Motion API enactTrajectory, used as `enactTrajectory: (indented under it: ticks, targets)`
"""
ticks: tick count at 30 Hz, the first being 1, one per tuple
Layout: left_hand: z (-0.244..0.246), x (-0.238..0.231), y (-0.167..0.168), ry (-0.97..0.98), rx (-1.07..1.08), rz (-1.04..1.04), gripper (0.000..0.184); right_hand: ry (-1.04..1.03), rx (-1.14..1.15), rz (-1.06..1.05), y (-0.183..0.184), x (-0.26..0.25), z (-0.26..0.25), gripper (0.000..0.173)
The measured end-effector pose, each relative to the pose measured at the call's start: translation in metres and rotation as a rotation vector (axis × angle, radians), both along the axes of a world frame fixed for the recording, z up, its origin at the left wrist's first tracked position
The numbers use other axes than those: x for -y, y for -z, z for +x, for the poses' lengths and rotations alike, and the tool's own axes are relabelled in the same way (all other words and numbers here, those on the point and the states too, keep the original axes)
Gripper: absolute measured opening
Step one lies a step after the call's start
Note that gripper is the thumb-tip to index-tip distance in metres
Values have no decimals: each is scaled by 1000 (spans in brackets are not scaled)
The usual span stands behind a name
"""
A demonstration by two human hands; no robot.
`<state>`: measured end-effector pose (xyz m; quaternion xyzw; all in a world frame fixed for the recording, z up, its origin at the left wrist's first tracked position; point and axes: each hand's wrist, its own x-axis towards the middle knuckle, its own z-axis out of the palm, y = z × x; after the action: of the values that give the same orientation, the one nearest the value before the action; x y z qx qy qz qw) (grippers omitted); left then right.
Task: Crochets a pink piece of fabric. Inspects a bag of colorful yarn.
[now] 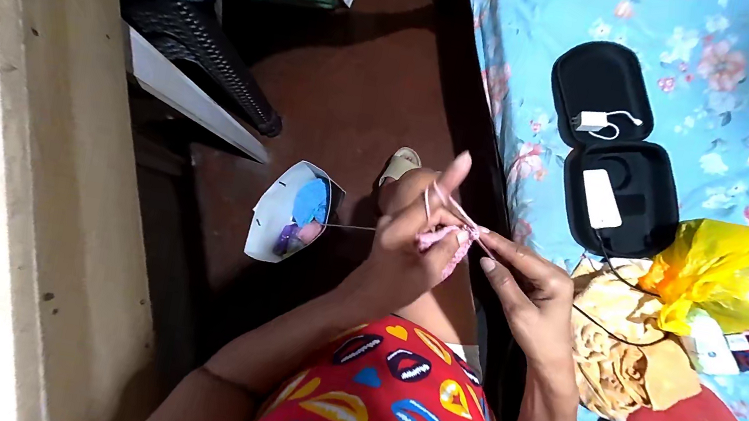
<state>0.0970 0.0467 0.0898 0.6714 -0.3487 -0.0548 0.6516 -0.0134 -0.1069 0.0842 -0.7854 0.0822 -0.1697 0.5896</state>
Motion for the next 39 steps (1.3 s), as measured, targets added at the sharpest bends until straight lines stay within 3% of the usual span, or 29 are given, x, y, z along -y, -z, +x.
enactTrajectory:
  ticks: [3, 6, 8, 10, 14, 20, 26, 30, 34, 39]
  targets:
    - [-8, 1, 17, -58, 223, -25, 41, 45, -58, 264, -8, -11, 5, 30]
    - [-11, 0, 11, 21, 25, -72, 56, 71, -17, 382, -6, -15, 6, 31]
    - [-6, -1, -5, 69, -287, -81, 73, 94, 95, 143, 0, -13, 3, 22]
    - [5, -5, -18, 138, -565, -42, 74, 103, 213, -160, 9, -6, 0, 11]
    - [20, -12, -22, 247, -661, -14, 68, 100, 280, -499, 11, 6, -4, 14]
    - [26, -12, -26, 272, -780, -24, 62, 83, 290, -621, 12, 12, -3, 16]
    - [41, -11, -8, 342, -842, -22, 60, 19, 270, -551, 17, 18, -5, 15]
    - [33, -8, -12, 288, -738, 23, 56, -19, 194, -211, 20, 16, -4, 14]
    - [14, -3, -24, 196, -637, 44, 53, -96, 85, 97, 10, 8, 2, 35]
    - [16, -6, -18, 204, -623, -29, 51, -104, 112, 21, 12, 15, 4, 31]
